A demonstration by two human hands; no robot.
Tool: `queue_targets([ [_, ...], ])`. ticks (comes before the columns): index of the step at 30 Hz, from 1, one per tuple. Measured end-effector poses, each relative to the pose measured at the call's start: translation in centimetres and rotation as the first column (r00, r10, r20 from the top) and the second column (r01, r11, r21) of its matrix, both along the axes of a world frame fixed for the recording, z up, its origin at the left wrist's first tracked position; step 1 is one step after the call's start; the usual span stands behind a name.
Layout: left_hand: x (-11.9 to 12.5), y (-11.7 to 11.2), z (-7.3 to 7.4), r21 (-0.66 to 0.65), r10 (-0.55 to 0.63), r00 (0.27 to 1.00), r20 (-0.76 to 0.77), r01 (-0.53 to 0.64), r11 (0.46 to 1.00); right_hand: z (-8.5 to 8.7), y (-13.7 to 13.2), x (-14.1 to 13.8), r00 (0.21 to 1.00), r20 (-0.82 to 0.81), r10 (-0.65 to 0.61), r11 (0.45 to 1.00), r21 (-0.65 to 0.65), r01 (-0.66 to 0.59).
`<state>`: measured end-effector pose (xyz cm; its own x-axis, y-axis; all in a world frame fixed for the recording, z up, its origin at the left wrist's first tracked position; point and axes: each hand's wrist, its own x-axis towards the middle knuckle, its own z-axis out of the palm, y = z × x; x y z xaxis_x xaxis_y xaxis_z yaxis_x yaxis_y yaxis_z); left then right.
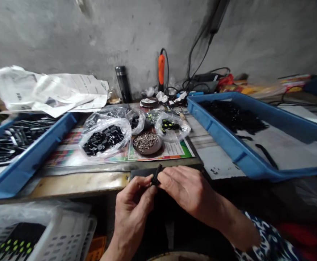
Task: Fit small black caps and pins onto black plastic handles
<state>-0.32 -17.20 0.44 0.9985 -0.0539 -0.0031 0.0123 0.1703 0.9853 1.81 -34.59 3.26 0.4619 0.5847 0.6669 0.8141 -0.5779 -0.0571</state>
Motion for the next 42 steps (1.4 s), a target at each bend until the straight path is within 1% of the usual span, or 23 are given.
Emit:
queue_targets([
  [2, -0.2, -0.1, -0.1, -0.054, -0.014, 0.999, -0.051, 0.011, 0.999, -0.6, 0.1, -0.3, 0.999, -0.036, 0.009, 1.0, 0.024, -0.008],
  [5, -0.5, -0.2, -0.3, -0.131, -0.039, 0.991, -0.131, 0.022, 0.991, -1.5, 0.3, -0.8, 0.999, -0.028, -0.022, 0.998, 0.05, 0.023],
  [8, -0.6, -0.4, -0.5, -0.181, -0.064, 0.986, -0.153, 0.035, 0.983, -2.4, 0.4, -1.0, 0.997, -0.014, -0.073, 0.994, 0.075, 0.074],
  [11, -0.6, -0.4, -0.5, -0.214, -0.077, 0.984, -0.159, 0.042, 0.976, -3.0, 0.6, -1.0, 0.995, -0.024, -0.1, 0.987, 0.127, 0.102],
  [17, -0.9, -0.2, -0.4, -0.23, -0.069, 0.982, -0.174, 0.028, 0.973, -3.1, 1.4, -1.3, 0.988, 0.028, -0.15, 0.973, 0.18, 0.142],
  [23, -1.0, -0.1, -0.9, -0.237, -0.071, 0.984, -0.162, 0.031, 0.971, -3.1, 1.8, -1.4, 0.987, -0.026, -0.158, 0.962, 0.221, 0.16],
  [27, -0.8, -0.1, -1.0, -0.253, -0.081, 0.983, -0.165, 0.037, 0.967, -3.4, 1.8, -1.1, 0.985, -0.099, -0.141, 0.961, 0.225, 0.16],
  [29, -0.8, -0.1, -0.9, -0.263, -0.075, 0.981, -0.177, 0.026, 0.964, -3.6, 1.8, -1.1, 0.978, -0.175, -0.116, 0.951, 0.263, 0.16],
  [30, -0.8, -0.1, -0.9, -0.269, -0.07, 0.981, -0.181, 0.02, 0.963, -3.8, 1.9, -1.1, 0.969, -0.224, -0.107, 0.939, 0.298, 0.173],
  [33, -0.9, 0.0, -0.8, -0.291, -0.058, 0.979, -0.194, -0.001, 0.957, -4.2, 2.3, -1.5, 0.936, -0.341, -0.087, 0.867, 0.436, 0.24],
  [34, -0.9, -0.1, -0.7, -0.297, -0.051, 0.978, -0.201, -0.011, 0.955, -4.2, 2.5, -1.6, 0.924, -0.375, -0.07, 0.851, 0.461, 0.251],
  [35, -1.0, -0.1, -0.7, -0.304, -0.044, 0.977, -0.206, -0.021, 0.952, -4.2, 2.7, -1.7, 0.912, -0.407, -0.05, 0.849, 0.464, 0.254],
  [37, -1.1, -0.2, -0.5, -0.312, -0.028, 0.978, -0.207, -0.039, 0.949, -3.9, 2.9, -1.5, 0.884, -0.468, -0.023, 0.867, 0.43, 0.25],
  [38, -1.2, -0.2, -0.5, -0.312, -0.021, 0.978, -0.207, -0.046, 0.949, -3.7, 3.0, -1.4, 0.868, -0.495, -0.028, 0.874, 0.41, 0.262],
  [39, -1.2, -0.2, -0.4, -0.31, -0.017, 0.978, -0.209, -0.05, 0.949, -3.5, 3.0, -1.2, 0.858, -0.512, -0.044, 0.87, 0.403, 0.285],
  [42, -1.2, 0.1, -0.3, -0.297, -0.002, 0.974, -0.225, -0.067, 0.953, -3.0, 3.0, -0.8, 0.851, -0.52, -0.073, 0.834, 0.435, 0.338],
])
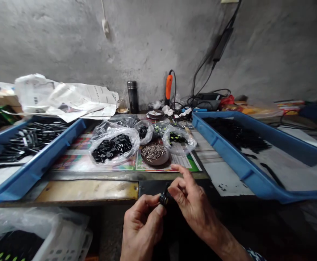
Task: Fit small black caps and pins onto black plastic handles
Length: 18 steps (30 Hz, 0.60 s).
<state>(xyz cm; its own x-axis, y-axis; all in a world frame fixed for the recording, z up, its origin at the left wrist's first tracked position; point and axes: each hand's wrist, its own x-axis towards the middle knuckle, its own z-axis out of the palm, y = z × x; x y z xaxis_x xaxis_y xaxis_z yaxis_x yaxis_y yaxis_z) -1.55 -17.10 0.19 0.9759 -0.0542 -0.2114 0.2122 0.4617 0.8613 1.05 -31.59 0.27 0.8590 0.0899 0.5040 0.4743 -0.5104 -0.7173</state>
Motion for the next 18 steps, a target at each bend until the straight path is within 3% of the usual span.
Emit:
queue_targets([
  [5, 0.1, 0.5, 0.2, -0.015, 0.007, 1.0, 0.014, -0.007, 1.0, 0.1, 0.6, -0.3, 0.996, -0.015, 0.084, 0.993, -0.085, -0.085],
  [9, 0.2, 0.7, 0.2, -0.009, 0.009, 1.0, 0.01, -0.009, 1.0, -0.1, 0.7, -0.1, 1.0, -0.011, 0.02, 1.0, -0.007, -0.02],
  [13, 0.2, 1.0, 0.1, 0.01, 0.004, 1.0, 0.005, -0.004, 1.0, -0.3, 0.9, 0.0, 0.996, -0.03, 0.081, 0.993, -0.078, -0.083],
  [18, 0.2, 1.1, 0.1, 0.013, 0.0, 1.0, -0.003, 0.0, 1.0, -0.2, 1.0, 0.2, 0.999, 0.038, 0.001, 0.999, -0.043, 0.001],
])
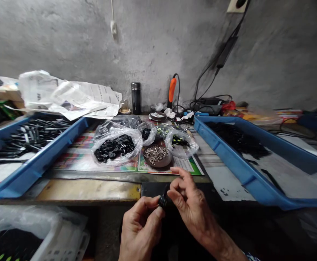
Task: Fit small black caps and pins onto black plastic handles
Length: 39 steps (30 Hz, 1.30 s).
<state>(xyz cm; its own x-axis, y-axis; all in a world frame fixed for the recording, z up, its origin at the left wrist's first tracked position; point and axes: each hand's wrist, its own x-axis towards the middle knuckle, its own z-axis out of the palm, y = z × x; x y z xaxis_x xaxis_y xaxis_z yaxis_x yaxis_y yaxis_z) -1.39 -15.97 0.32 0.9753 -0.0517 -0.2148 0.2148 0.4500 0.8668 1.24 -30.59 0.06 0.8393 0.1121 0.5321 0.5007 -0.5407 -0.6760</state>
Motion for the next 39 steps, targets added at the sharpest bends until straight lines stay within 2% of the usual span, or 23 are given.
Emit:
queue_targets([
  [5, 0.0, 0.0, 0.1, 0.007, 0.018, 1.0, 0.006, -0.018, 1.0, -0.5, 0.1, -0.2, 0.999, 0.002, 0.032, 0.998, -0.057, -0.032],
  [8, 0.1, 0.0, 0.0, 0.024, 0.037, 0.999, 0.001, -0.037, 0.999, -0.4, 0.0, -0.2, 0.999, 0.048, -0.006, 0.999, -0.044, 0.008],
  [14, -0.1, 0.0, -0.1, 0.001, 0.053, 0.997, -0.051, -0.053, 0.999, -0.3, 0.4, -0.7, 0.988, 0.147, 0.035, 0.993, -0.117, -0.017],
  [20, -0.3, -0.5, 0.0, -0.027, 0.047, 0.999, -0.019, -0.048, 0.998, -1.1, 1.2, -0.3, 0.975, 0.22, -0.016, 0.979, -0.193, 0.06],
  [24, -0.2, -0.6, -0.2, -0.012, 0.059, 0.998, 0.014, -0.059, 0.998, -1.6, 1.2, 0.1, 0.972, 0.233, -0.019, 0.984, -0.169, 0.06],
  [28, -0.2, -0.4, -0.4, -0.032, 0.061, 0.998, 0.011, -0.061, 0.998, -1.5, 0.9, -0.3, 0.981, 0.192, 0.011, 0.995, -0.101, 0.009],
  [31, -0.3, -0.5, -0.4, -0.027, 0.065, 0.998, -0.015, -0.066, 0.997, -1.4, 0.9, -0.7, 0.983, 0.183, 0.008, 0.992, -0.127, 0.016],
  [34, -0.4, -0.6, -0.6, -0.018, 0.053, 0.999, -0.008, -0.053, 0.998, -1.3, 1.2, -0.5, 0.97, 0.241, -0.034, 0.981, -0.177, 0.078],
  [39, -0.3, -0.8, -1.0, -0.026, 0.087, 0.996, 0.026, -0.086, 0.996, -1.5, 1.6, 0.0, 0.981, 0.188, -0.05, 0.986, -0.149, 0.079],
])
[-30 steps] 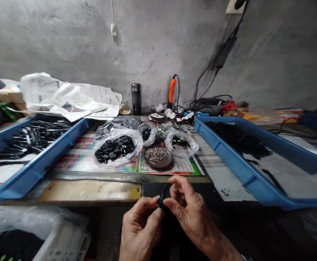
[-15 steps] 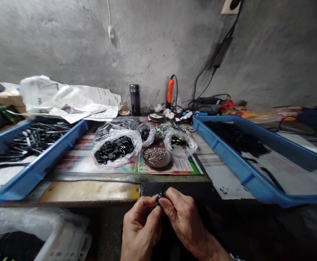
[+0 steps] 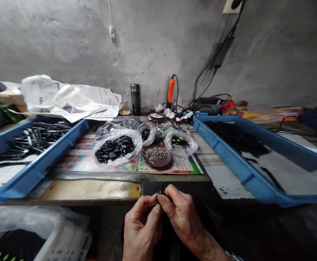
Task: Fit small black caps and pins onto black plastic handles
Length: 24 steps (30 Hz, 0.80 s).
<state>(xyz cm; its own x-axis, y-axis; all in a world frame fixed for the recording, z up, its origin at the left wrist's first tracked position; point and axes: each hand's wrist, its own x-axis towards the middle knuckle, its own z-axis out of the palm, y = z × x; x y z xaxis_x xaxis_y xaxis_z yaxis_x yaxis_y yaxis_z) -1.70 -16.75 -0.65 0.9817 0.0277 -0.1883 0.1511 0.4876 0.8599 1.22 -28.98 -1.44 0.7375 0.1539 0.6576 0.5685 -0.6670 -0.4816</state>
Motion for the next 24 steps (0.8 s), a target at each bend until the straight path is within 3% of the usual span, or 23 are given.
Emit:
queue_targets([
  [5, 0.08, 0.23, 0.15, -0.034, 0.005, 1.0, -0.028, -0.006, 0.999, -0.12, -0.21, -0.38, 0.999, -0.023, 0.04, 0.998, 0.047, -0.039],
  [12, -0.08, 0.15, 0.08, -0.01, -0.021, 0.999, -0.03, 0.02, 1.0, -0.02, -0.22, -0.41, 1.0, 0.013, -0.005, 0.999, -0.038, 0.005],
  [18, -0.03, 0.13, -0.01, -0.022, 0.003, 0.999, -0.038, -0.004, 1.0, 0.26, 0.03, -0.29, 0.987, -0.155, 0.043, 0.997, 0.07, -0.033],
  [24, -0.03, 0.41, 0.19, -0.021, -0.007, 0.999, -0.052, 0.006, 1.0, -0.03, -0.27, -0.54, 0.999, -0.008, 0.038, 0.998, -0.04, -0.039],
])
